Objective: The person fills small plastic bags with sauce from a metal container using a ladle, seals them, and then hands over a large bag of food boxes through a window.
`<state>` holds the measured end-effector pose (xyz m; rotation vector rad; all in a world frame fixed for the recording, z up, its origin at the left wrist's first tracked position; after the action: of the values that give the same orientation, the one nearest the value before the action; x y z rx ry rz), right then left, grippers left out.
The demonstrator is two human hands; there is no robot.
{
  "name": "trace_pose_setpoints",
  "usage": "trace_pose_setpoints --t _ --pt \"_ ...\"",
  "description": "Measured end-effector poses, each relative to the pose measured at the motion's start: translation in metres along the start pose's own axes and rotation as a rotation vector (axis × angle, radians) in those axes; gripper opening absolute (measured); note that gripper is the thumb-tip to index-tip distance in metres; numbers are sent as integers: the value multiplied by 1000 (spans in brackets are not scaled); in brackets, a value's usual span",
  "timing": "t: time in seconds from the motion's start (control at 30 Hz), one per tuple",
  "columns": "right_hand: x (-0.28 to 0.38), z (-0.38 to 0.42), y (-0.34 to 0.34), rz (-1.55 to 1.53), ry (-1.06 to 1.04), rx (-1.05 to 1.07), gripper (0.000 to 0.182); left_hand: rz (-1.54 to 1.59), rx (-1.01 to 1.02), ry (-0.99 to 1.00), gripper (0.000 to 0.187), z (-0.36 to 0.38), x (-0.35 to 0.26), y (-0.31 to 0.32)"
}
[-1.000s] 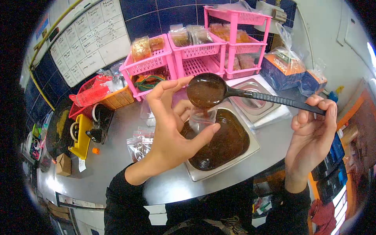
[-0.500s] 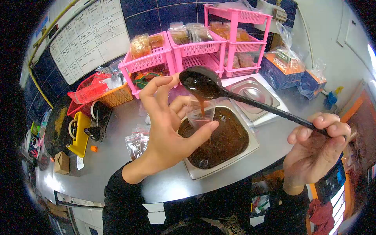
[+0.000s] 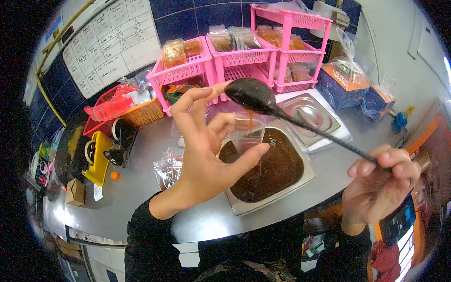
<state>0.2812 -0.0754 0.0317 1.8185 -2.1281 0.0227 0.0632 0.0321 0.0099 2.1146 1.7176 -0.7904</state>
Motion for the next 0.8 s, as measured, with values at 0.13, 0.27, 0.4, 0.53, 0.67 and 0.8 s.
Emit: trace_pose_setpoints --t 0.13,0.27,0.4,0.53,0.67,0.8 --pt "-20 1 -11 -92 207 -236 19 35 7 -3 85 0 1 0" --pt "-56 12 -31 -210 439 -435 25 24 9 -4 85 0 1 -1" --pt "-83 15 -26 -606 638 -292 21 26 0 16 85 -1 0 -2" --pt "-103 29 -40 -793 842 -493 17 33 -8 18 85 -3 -2 -6" --pt "-97 44 -78 -450 684 -603 17 2 -65 2 84 -11 -3 -24" --pt "-85 64 -65 -336 657 -183 18 22 -60 -41 81 -15 -10 -35"
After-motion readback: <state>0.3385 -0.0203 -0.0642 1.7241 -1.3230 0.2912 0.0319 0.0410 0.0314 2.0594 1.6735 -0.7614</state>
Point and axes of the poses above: each hand's wrist, its own z-axis away from the middle knuckle, its own y-axis out of the palm, x = y × z, the point moved 8 cm from there along -z, towards the middle knuckle, and after that the axes turned 3 degrees about -z, right-handed, at the moved point
